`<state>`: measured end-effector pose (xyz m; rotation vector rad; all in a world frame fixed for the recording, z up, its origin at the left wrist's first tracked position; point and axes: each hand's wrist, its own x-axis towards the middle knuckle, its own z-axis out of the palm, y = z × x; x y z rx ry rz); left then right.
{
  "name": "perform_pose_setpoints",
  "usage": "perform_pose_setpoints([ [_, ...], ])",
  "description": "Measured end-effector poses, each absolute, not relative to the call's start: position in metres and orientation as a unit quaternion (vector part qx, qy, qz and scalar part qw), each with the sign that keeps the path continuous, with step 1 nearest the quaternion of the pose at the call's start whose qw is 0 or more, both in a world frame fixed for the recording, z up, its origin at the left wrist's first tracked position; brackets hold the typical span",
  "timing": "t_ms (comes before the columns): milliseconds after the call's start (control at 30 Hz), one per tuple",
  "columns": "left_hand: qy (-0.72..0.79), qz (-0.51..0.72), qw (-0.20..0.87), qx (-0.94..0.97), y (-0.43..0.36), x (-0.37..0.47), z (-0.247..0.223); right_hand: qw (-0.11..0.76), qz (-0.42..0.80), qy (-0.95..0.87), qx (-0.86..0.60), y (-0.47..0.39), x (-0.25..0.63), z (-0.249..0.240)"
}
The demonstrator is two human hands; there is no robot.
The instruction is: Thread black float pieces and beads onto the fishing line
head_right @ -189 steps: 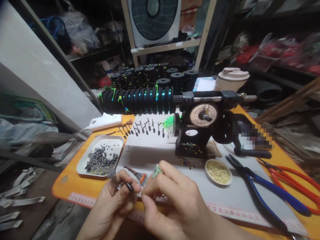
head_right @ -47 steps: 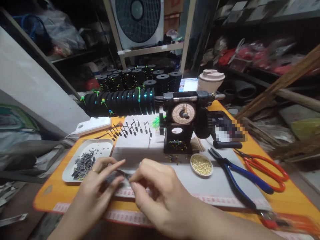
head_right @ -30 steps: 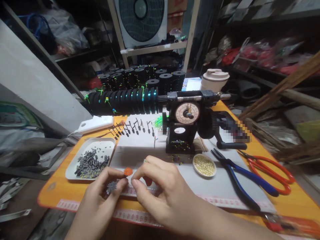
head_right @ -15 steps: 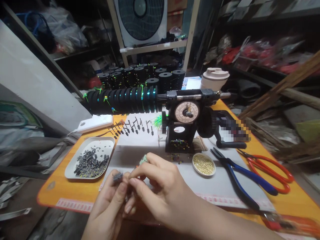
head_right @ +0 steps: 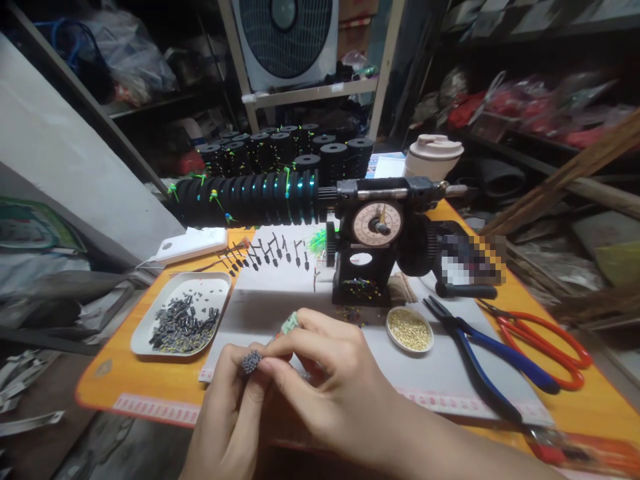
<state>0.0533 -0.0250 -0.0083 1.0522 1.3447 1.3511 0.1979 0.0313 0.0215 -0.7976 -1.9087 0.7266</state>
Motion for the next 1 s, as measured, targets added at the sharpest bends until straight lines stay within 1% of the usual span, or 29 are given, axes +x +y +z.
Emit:
perform_pose_setpoints([
  [100,0.502,0.567,0.555,0.345,-0.025,0.058,-0.011,0.464,0.288,-0.775,-0.319,0.031,0.198,0.024],
  [167,0.466,0.585,0.596,0.293,-0.024,0.059,-0.012,0.46,0.298,-0.777,-0.309,0.031,0.199,0.025],
  [233,0.44,0.61,0.594,0.285,-0.023,0.057,-0.012,0.444,0.314,-0.783,-0.301,0.031,0.2,0.024],
  [367,0.433,0.65,0.535,0.323,-0.023,0.048,-0.01,0.404,0.307,-0.808,-0.299,0.033,0.202,0.021],
  [600,0.456,0.61,0.564,0.321,-0.027,0.04,-0.004,0.347,0.267,-0.854,-0.282,0.03,0.2,0.016],
  [800,0.459,0.52,0.665,0.278,-0.024,0.038,0.001,0.343,0.217,-0.866,-0.292,0.03,0.2,0.014],
  [1000,0.459,0.508,0.67,0.288,-0.023,0.039,0.003,0.349,0.188,-0.87,-0.294,0.029,0.199,0.013],
])
